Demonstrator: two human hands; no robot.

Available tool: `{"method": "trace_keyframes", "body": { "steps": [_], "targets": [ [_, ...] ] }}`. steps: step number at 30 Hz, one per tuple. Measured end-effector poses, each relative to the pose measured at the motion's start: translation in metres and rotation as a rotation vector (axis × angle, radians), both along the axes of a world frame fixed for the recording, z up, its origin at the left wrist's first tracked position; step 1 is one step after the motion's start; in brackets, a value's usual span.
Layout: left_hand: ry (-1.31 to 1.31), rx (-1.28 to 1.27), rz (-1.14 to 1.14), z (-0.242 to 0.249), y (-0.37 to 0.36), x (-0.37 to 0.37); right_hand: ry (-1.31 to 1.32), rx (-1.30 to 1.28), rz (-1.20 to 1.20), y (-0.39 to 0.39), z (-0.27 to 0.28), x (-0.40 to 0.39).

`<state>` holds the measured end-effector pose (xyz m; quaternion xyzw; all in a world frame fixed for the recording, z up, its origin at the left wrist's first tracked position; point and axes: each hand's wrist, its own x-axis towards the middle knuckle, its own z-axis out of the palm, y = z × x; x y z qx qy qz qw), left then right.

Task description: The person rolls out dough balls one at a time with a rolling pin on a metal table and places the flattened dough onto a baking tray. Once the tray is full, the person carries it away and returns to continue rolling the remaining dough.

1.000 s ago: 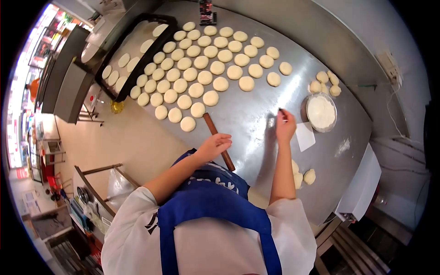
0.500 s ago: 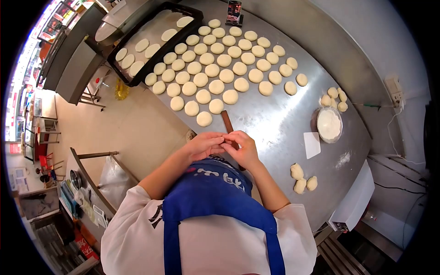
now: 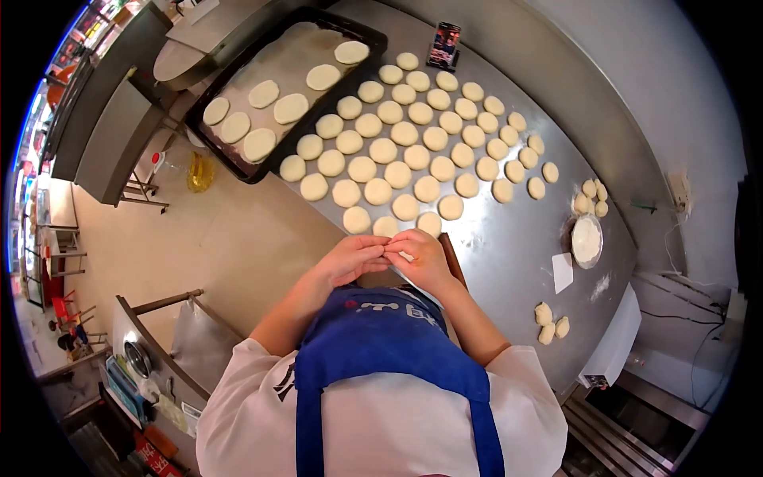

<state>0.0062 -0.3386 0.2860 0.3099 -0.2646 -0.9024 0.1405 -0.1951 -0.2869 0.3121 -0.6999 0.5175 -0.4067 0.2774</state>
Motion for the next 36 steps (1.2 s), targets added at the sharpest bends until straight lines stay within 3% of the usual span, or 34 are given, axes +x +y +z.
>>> {"method": "trace_keyframes", "body": {
  "steps": [8, 10, 11, 13, 15, 16, 18, 20, 24, 26, 28, 31, 34, 36],
  "targets": [
    [0.054, 0.084, 0.296, -0.017, -0.034, 0.122, 0.100, 0.083, 0.411, -0.107, 0.004, 0.110],
    [0.054, 0.128, 0.467, -0.023, -0.030, 0.150, -0.067, 0.313, 0.512, -0.135, -0.004, 0.140],
    [0.039, 0.135, 0.503, -0.027, -0.025, 0.162, -0.095, 0.285, 0.524, -0.155, -0.015, 0.154],
    [-0.084, 0.156, 0.677, -0.036, -0.018, 0.179, 0.041, 0.220, 0.351, -0.204, -0.031, 0.185],
    [-0.139, 0.208, 0.742, -0.046, -0.006, 0.193, 0.237, -0.030, 0.233, -0.262, -0.053, 0.216],
    [-0.183, 0.257, 0.796, -0.050, 0.001, 0.198, 0.299, -0.160, 0.231, -0.286, -0.068, 0.229],
    [-0.151, 0.289, 0.818, -0.056, 0.013, 0.204, 0.397, -0.050, 0.285, -0.313, -0.080, 0.248],
    [-0.118, 0.316, 0.837, -0.055, 0.016, 0.209, 0.719, -0.220, 0.238, -0.321, -0.094, 0.261],
    [-0.146, 0.311, 0.839, -0.061, 0.012, 0.198, 0.871, -0.151, 0.189, -0.283, -0.077, 0.245],
    [-0.125, 0.314, 0.822, -0.066, -0.002, 0.187, 0.543, -0.188, 0.205, -0.243, -0.058, 0.217],
    [-0.152, 0.285, 0.709, -0.069, -0.020, 0.168, 0.427, 0.127, 0.338, -0.192, -0.057, 0.183],
    [-0.067, 0.286, 0.492, -0.075, -0.041, 0.122, 0.310, 0.010, 0.158, -0.112, -0.053, 0.139],
    [0.114, 0.260, 0.174, -0.071, -0.048, 0.060, 0.230, 0.125, -0.046, -0.056, -0.044, 0.092],
    [0.085, 0.267, 0.010, -0.063, -0.047, 0.016, 0.155, 0.224, -0.307, -0.022, -0.043, 0.061]
  ]
}}
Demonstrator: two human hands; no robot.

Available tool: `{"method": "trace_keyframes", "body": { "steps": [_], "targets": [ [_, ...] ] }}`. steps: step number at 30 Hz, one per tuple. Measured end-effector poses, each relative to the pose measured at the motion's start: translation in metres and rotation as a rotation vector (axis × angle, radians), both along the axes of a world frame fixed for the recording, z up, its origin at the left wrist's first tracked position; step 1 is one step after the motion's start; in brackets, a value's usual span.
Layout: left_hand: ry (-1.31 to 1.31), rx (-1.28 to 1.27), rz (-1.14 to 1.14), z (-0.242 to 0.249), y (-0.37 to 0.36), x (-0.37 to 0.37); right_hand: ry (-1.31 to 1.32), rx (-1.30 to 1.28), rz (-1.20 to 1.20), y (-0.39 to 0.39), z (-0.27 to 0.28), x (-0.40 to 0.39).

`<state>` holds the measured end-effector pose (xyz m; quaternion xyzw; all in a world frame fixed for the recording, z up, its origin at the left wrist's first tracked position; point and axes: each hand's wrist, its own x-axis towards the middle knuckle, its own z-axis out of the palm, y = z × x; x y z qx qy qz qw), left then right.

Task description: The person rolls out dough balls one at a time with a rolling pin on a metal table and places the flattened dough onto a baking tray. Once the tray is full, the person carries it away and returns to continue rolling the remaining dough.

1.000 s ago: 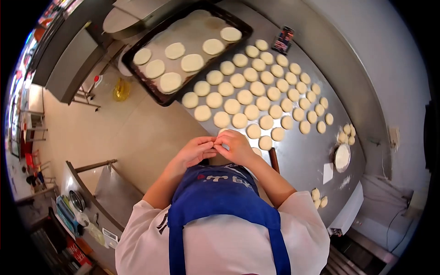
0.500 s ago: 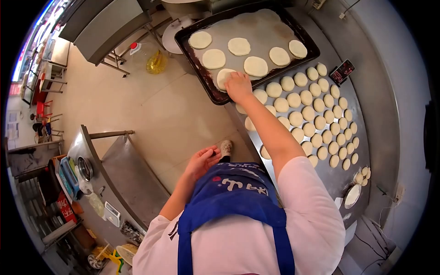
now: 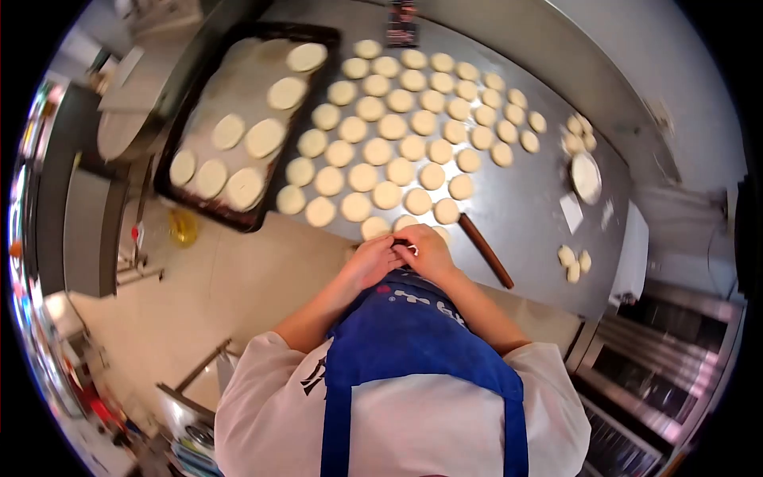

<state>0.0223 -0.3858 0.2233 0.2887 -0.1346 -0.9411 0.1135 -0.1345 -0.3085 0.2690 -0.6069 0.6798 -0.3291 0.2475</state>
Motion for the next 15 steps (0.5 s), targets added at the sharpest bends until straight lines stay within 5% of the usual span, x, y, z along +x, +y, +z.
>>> {"method": "trace_keyframes", "body": {
  "steps": [4, 6, 8, 12, 15],
  "targets": [
    [-0.122, 0.018, -0.296, 0.013, 0.029, -0.084, -0.191, 0.087, -0.595, 0.075, -0.023, -0.078],
    [-0.187, -1.001, -0.522, -0.019, 0.054, -0.117, -0.137, 0.064, -0.845, 0.115, -0.052, -0.138],
    [-0.211, -1.593, -0.696, 0.012, 0.064, -0.146, -0.013, 0.068, -0.963, 0.150, -0.070, -0.201],
    [-0.214, -2.262, -0.701, -0.006, 0.085, -0.196, 0.046, 0.104, -1.042, 0.187, -0.076, -0.307],
    [-0.281, -2.311, -0.899, -0.031, 0.095, -0.215, 0.290, 0.036, -0.967, 0.196, -0.088, -0.366]
  ]
}}
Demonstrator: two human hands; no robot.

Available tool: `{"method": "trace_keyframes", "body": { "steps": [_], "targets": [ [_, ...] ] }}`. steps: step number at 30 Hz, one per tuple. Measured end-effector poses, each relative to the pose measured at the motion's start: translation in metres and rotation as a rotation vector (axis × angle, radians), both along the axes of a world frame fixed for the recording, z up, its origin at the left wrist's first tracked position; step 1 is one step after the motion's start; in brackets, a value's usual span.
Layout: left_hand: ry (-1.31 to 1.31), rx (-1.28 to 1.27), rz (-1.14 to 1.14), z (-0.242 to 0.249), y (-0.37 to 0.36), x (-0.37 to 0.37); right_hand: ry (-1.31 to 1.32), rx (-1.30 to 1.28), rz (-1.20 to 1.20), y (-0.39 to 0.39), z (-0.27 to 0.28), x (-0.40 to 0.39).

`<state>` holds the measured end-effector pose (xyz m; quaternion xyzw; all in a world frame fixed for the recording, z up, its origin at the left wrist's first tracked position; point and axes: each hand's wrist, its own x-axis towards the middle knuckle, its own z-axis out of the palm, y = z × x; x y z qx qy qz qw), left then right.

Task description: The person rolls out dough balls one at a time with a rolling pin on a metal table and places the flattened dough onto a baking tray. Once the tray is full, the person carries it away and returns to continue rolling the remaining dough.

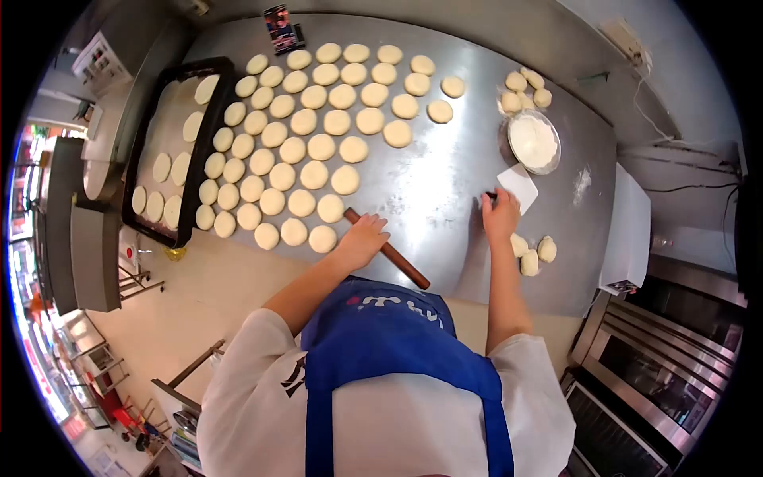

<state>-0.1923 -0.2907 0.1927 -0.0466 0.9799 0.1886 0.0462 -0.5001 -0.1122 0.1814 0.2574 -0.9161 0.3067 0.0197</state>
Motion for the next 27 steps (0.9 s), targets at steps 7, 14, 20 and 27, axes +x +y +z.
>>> {"method": "trace_keyframes", "body": {
  "steps": [7, 14, 20, 27],
  "targets": [
    [-0.032, 0.102, 0.185, -0.005, 0.023, -0.005, -0.272, -0.034, 0.528, -0.126, -0.003, -0.006],
    [-0.118, 0.149, 0.580, 0.000, 0.063, 0.009, -0.071, -0.142, 0.312, -0.248, -0.017, 0.061],
    [-0.182, 0.191, 0.701, -0.013, 0.047, 0.020, -0.461, -0.374, 0.300, -0.195, -0.003, 0.085],
    [-0.061, 0.305, 0.494, -0.017, -0.003, -0.003, -0.796, 0.040, 0.618, -0.059, 0.013, 0.141]
  ]
}}
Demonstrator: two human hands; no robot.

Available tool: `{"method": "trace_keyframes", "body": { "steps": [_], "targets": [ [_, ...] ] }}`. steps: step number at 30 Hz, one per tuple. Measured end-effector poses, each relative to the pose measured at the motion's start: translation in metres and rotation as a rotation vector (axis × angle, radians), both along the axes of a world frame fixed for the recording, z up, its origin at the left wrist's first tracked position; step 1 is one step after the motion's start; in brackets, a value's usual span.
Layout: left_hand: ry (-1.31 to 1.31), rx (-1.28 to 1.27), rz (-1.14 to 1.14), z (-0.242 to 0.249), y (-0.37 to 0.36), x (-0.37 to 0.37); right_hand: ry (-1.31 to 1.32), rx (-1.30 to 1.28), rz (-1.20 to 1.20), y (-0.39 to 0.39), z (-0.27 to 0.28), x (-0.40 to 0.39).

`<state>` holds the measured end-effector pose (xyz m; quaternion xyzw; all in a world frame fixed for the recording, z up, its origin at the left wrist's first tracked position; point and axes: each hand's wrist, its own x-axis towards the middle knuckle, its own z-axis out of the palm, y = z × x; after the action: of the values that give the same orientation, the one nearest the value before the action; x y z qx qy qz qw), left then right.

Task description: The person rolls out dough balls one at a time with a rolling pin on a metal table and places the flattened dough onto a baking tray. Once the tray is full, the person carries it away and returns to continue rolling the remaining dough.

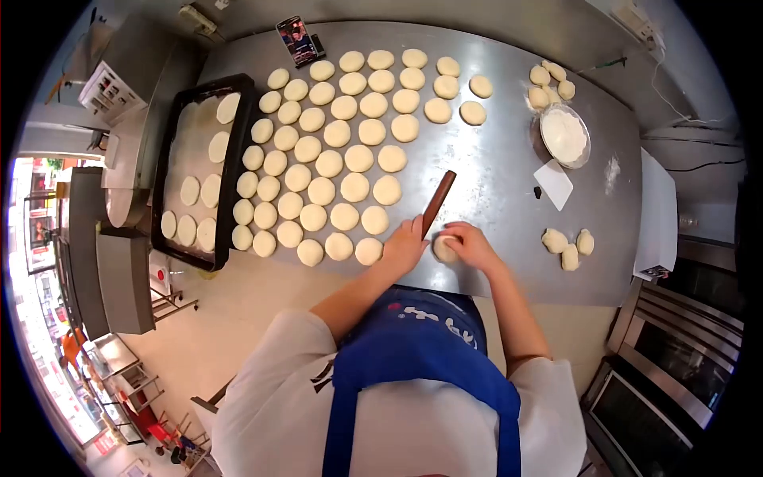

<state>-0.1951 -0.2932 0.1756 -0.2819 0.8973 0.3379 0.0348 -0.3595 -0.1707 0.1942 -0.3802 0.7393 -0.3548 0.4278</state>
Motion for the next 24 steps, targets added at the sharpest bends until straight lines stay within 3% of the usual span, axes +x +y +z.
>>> {"method": "trace_keyframes", "body": {
  "steps": [2, 3, 4, 8, 11, 14, 15, 18, 24],
  "targets": [
    [-0.025, 0.015, -0.021, 0.005, -0.011, -0.008, 0.531, -0.251, -0.083, 0.004, -0.019, 0.020],
    [-0.057, 0.033, -0.033, 0.007, -0.007, -0.010, 0.712, -0.130, -0.220, -0.002, -0.026, 0.042],
    [-0.073, 0.019, -0.039, 0.007, -0.007, -0.010, 0.834, -0.103, -0.167, -0.005, -0.027, 0.052],
    [-0.071, 0.000, -0.007, 0.013, -0.007, -0.007, 0.821, -0.167, -0.045, -0.005, -0.030, 0.052],
    [-0.081, 0.000, -0.009, 0.021, -0.002, 0.003, 0.751, -0.105, 0.207, 0.004, -0.026, 0.051],
    [-0.069, 0.005, 0.017, 0.017, 0.002, 0.015, 0.844, -0.312, 0.129, 0.000, -0.027, 0.052],
    [-0.046, 0.008, 0.053, 0.014, 0.003, 0.016, 0.758, -0.160, 0.179, -0.004, -0.027, 0.054],
    [-0.036, -0.008, 0.139, 0.011, 0.008, 0.017, 0.905, -0.169, 0.096, -0.010, -0.028, 0.061],
    [0.007, -0.018, 0.229, 0.001, 0.011, 0.017, 0.673, -0.093, 0.085, -0.026, -0.035, 0.047]
  ]
}}
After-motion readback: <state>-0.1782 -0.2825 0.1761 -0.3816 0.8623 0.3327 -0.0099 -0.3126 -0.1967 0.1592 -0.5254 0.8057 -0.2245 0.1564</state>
